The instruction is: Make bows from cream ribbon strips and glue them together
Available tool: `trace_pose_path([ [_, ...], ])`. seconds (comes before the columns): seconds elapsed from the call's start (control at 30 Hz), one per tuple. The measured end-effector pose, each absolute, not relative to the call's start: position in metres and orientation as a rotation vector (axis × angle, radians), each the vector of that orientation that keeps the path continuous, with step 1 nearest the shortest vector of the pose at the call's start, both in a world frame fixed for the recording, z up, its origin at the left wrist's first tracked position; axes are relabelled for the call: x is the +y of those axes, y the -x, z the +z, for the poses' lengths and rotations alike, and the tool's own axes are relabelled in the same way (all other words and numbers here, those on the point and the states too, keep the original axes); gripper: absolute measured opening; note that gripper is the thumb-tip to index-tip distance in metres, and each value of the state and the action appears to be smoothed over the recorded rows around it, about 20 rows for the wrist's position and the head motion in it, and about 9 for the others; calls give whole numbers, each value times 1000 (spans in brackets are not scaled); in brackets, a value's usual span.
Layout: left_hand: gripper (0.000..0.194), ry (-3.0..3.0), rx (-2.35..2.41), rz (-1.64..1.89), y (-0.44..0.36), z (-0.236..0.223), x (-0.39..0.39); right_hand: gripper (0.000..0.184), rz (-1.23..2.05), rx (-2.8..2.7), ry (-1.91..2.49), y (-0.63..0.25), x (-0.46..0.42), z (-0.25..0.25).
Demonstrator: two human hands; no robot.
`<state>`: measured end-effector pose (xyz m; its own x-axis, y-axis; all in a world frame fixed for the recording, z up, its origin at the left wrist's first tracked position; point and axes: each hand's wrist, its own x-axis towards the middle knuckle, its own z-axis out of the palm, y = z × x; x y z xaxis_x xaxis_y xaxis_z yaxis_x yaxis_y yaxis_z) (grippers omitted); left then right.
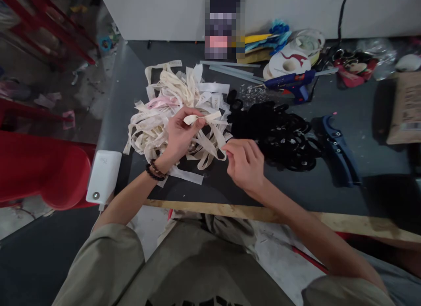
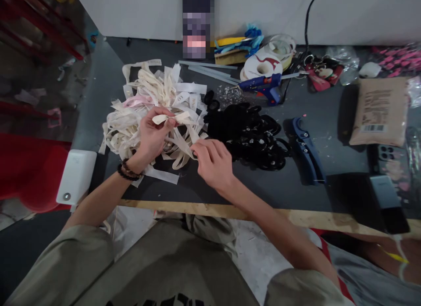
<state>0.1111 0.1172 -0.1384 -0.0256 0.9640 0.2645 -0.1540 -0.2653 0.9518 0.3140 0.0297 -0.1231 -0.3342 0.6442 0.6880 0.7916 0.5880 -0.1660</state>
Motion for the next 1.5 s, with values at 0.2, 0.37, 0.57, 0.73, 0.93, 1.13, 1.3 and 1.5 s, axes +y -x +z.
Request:
trace_pose_path([
  [0.2,62,-1250,953,1402,-111,-138,117,17,-441,-2232,1248,-314,-12,-109],
  [0.37,62,-1267,951,1387,-110,-137,117,33,-246,-2400,1477,-344,-8,-108],
  [0.57,60,-1263,941,1383,-110,-136,117,42,-310,-2417,1388,-365,22,-119],
  [0.73,56,-1306,952,1389,-109,-135,116,48,-251,-2431,1375,-366,38,-129],
  [0.93,55,-1336,996,1414,-108,-134,115,19,-101,-2167,1385,-342,43,-119],
  [1.13,55,-1249,1016,1317,-107,-134,113,26,559,-1648,1331,-312,58,-108],
  [1.3,57,-1186,1012,1337,-109,-130,112,57,951,-1383,1268,-277,74,-127],
  [1.5,58,-1098,1014,1245,-108,-126,111,52,958,-1167,1179,-265,85,-146],
])
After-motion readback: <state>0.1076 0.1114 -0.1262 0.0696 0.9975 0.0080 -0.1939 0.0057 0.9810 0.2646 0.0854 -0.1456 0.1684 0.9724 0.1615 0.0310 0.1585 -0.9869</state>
